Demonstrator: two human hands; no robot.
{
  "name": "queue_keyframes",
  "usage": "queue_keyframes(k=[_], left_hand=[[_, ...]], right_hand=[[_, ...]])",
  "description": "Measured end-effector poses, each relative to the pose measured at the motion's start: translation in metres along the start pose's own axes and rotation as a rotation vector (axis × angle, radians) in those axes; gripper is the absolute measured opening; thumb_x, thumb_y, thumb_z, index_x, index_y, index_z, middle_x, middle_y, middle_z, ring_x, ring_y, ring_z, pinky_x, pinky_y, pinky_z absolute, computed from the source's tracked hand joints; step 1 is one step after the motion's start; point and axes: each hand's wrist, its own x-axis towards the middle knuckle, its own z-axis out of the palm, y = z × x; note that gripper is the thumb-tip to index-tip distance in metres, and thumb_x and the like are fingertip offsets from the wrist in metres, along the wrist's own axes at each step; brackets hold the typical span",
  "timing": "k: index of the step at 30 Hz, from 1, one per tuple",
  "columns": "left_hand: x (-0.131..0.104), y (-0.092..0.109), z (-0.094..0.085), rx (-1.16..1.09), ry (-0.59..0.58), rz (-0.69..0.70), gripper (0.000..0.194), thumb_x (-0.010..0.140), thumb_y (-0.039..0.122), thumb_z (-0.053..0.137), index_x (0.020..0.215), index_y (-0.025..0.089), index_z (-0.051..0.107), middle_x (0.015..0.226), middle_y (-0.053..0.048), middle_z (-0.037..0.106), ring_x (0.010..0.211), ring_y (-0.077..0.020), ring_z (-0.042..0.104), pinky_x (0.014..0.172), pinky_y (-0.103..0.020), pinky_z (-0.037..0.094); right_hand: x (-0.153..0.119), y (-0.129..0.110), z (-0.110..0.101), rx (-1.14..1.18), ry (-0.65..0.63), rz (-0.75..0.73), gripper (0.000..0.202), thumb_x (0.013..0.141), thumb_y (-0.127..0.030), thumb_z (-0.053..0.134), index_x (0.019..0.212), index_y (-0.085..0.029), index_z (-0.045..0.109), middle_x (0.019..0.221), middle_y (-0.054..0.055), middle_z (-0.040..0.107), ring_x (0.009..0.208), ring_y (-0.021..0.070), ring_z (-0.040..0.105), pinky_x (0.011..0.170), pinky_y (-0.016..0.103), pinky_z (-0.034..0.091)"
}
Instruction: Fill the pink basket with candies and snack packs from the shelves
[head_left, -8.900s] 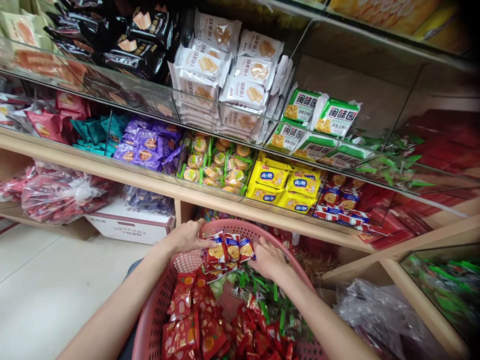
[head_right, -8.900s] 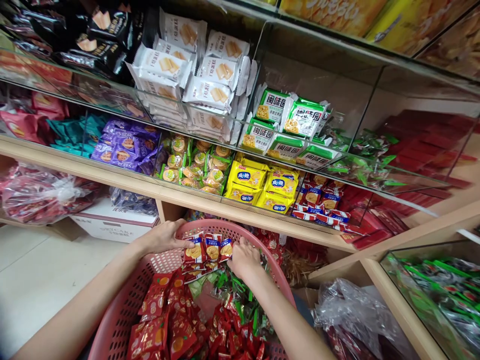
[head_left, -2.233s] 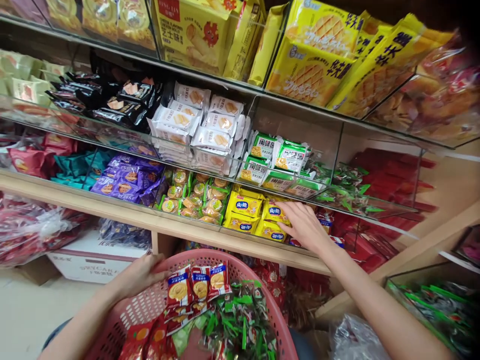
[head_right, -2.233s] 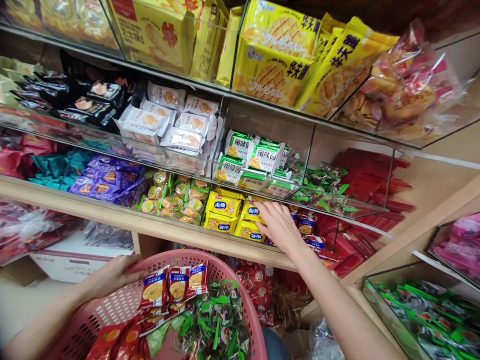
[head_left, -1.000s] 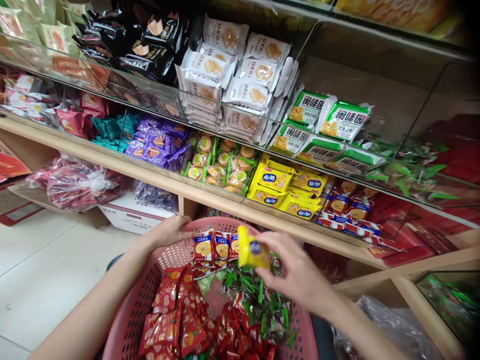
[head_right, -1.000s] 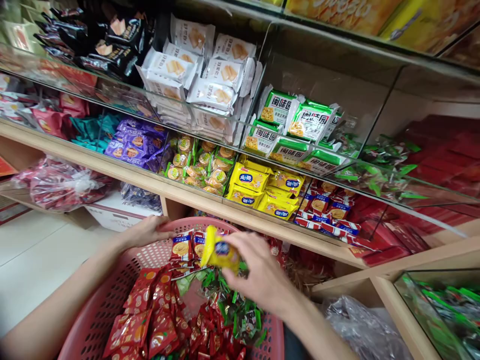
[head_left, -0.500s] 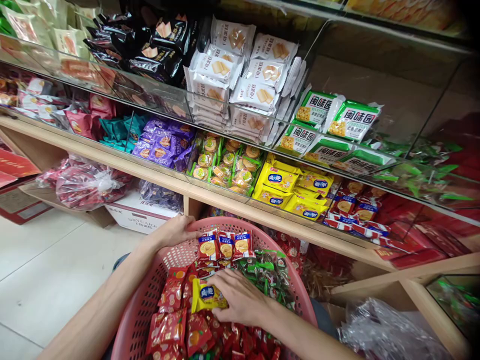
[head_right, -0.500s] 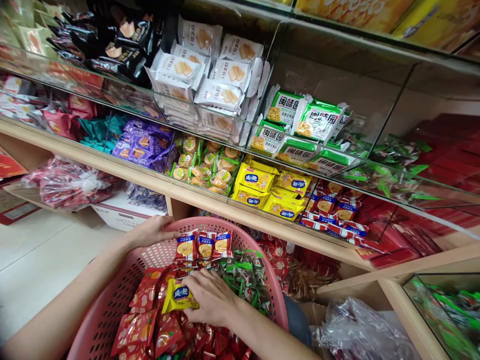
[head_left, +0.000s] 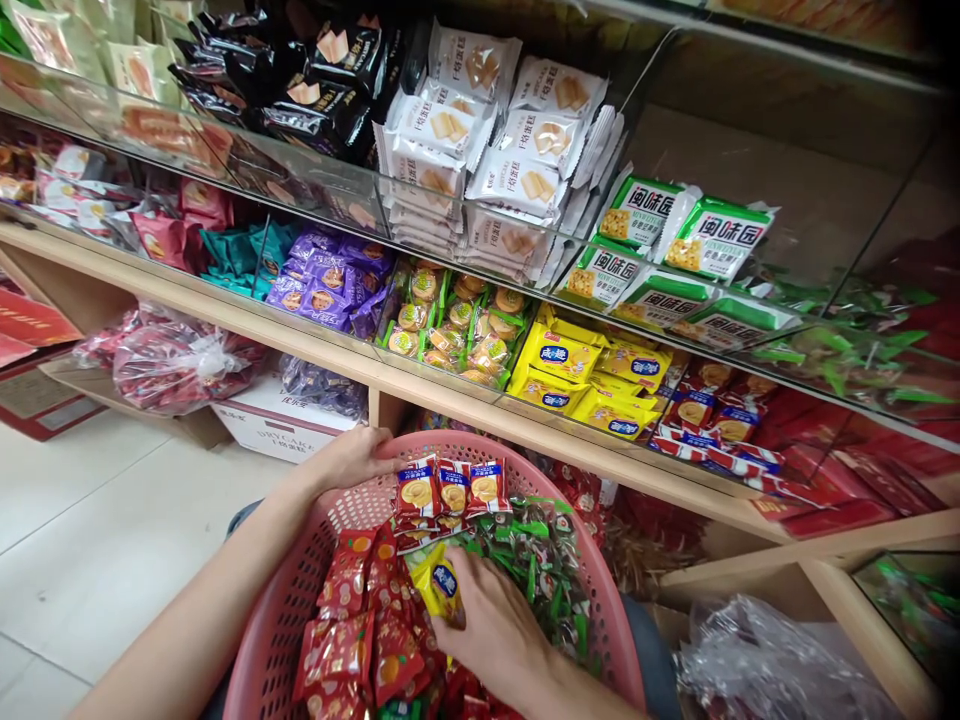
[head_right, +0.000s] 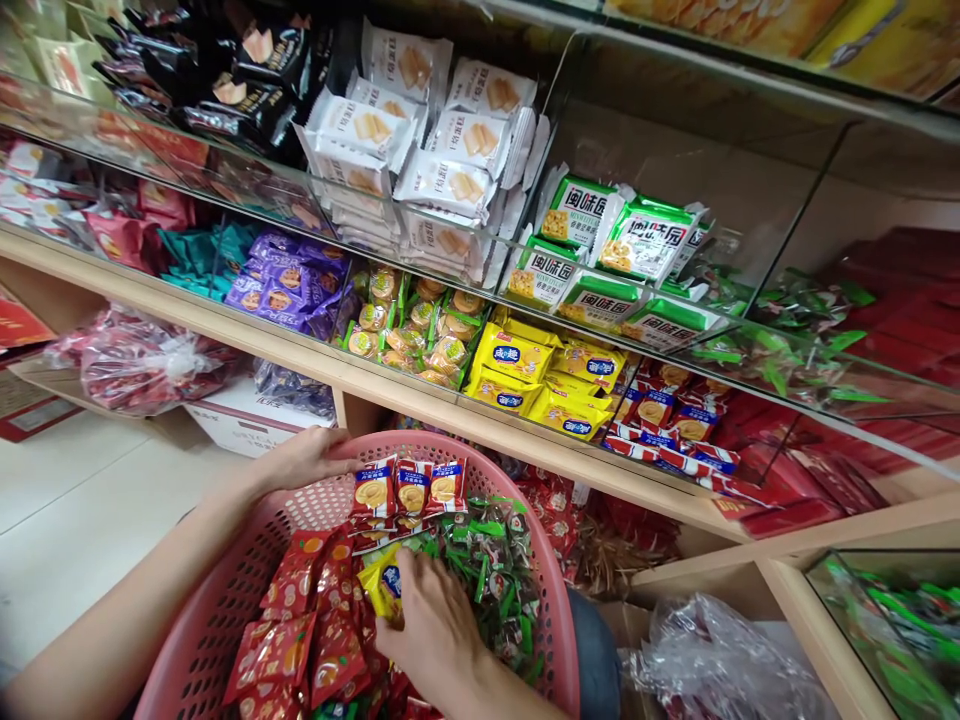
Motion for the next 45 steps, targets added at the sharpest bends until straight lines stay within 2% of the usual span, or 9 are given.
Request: queue_keyframes(k=[4, 17, 23, 30, 32, 34, 40, 43, 45], left_hand=[[-0.001, 0.001, -0.001, -0.004, -0.001, 0.002, 0.043, 0.074, 0.06, 0.041, 0.064, 0.018, 0.048, 0.052, 0.002, 0.047, 0.047, -0.0105, 0.04, 0.046, -0.023, 0.024], [-0.001, 0.0, 0.0, 0.02, 0.021, -0.005, 0.048, 0.073, 0.064, 0.04, 0.066, 0.018, 0.051, 0.055, 0.0, 0.051, 0.049, -0.0123, 0.044, 0.048, -0.023, 0.029], [0.0, -0.005, 0.003, 0.02, 0.011, -0.009, 0.043, 0.074, 0.059, 0.042, 0.074, 0.018, 0.055, 0.068, -0.005, 0.059, 0.062, -0.0171, 0.054, 0.054, -0.025, 0.035], [-0.002, -0.001, 0.0, 0.015, 0.008, -0.024, 0.04, 0.076, 0.056, 0.041, 0.068, 0.019, 0.051, 0.064, -0.004, 0.058, 0.061, -0.0174, 0.054, 0.056, -0.025, 0.036], [-0.002, -0.001, 0.0, 0.01, 0.011, -0.021, 0.04, 0.076, 0.057, 0.04, 0.069, 0.019, 0.05, 0.066, -0.004, 0.058, 0.061, -0.0174, 0.054, 0.056, -0.025, 0.036], [-0.001, -0.001, 0.0, -0.004, 0.005, -0.013, 0.041, 0.076, 0.058, 0.039, 0.069, 0.019, 0.05, 0.065, -0.003, 0.058, 0.06, -0.0168, 0.053, 0.055, -0.025, 0.034], [-0.001, -0.001, -0.001, -0.014, 0.0, -0.025, 0.041, 0.076, 0.059, 0.039, 0.069, 0.02, 0.049, 0.062, -0.001, 0.057, 0.058, -0.0158, 0.052, 0.052, -0.024, 0.031], [-0.002, 0.0, -0.001, -0.024, 0.002, -0.029, 0.04, 0.076, 0.058, 0.04, 0.069, 0.02, 0.05, 0.064, -0.001, 0.058, 0.06, -0.0162, 0.053, 0.054, -0.024, 0.032], [-0.002, 0.001, -0.002, -0.038, -0.002, -0.029, 0.04, 0.077, 0.058, 0.039, 0.069, 0.02, 0.05, 0.065, -0.002, 0.059, 0.061, -0.0163, 0.054, 0.054, -0.024, 0.033]], right_hand=[[0.003, -0.004, 0.013, -0.092, -0.03, 0.117, 0.041, 0.067, -0.022, 0.055, 0.107, -0.016, 0.047, 0.094, 0.011, 0.059, 0.086, 0.0256, 0.057, 0.073, 0.037, 0.046], [0.018, -0.016, 0.037, -0.274, 0.025, 0.085, 0.047, 0.073, -0.02, 0.054, 0.118, -0.014, 0.045, 0.103, 0.019, 0.059, 0.095, 0.0315, 0.057, 0.079, 0.047, 0.044], [0.02, -0.012, 0.021, -0.179, 0.035, 0.125, 0.043, 0.08, -0.032, 0.049, 0.119, -0.013, 0.046, 0.096, 0.016, 0.063, 0.086, 0.0285, 0.061, 0.072, 0.041, 0.048], [0.015, -0.004, 0.007, -0.184, 0.053, 0.138, 0.027, 0.081, -0.024, 0.047, 0.101, -0.012, 0.059, 0.093, 0.014, 0.064, 0.085, 0.0267, 0.062, 0.072, 0.036, 0.048], [0.012, -0.007, -0.01, -0.16, 0.098, 0.092, 0.029, 0.082, -0.024, 0.046, 0.106, -0.013, 0.057, 0.091, 0.012, 0.065, 0.08, 0.0238, 0.063, 0.067, 0.033, 0.049], [0.011, -0.009, -0.043, -0.105, 0.2, 0.029, 0.028, 0.086, -0.024, 0.04, 0.108, -0.016, 0.056, 0.086, 0.008, 0.065, 0.073, 0.0187, 0.062, 0.062, 0.029, 0.048], [0.032, 0.024, -0.171, -0.106, 0.8, -0.144, 0.021, 0.086, -0.026, 0.041, 0.093, -0.017, 0.059, 0.087, 0.006, 0.062, 0.082, 0.0177, 0.057, 0.075, 0.032, 0.044], [0.051, 0.056, -0.203, 0.066, 1.027, -0.011, 0.019, 0.079, -0.031, 0.051, 0.087, -0.017, 0.06, 0.08, 0.005, 0.061, 0.072, 0.0164, 0.056, 0.068, 0.031, 0.045], [0.063, 0.073, -0.211, 0.44, 1.032, 0.174, 0.019, 0.075, -0.034, 0.057, 0.078, -0.016, 0.06, 0.069, 0.003, 0.061, 0.056, 0.0123, 0.054, 0.052, 0.025, 0.044]])
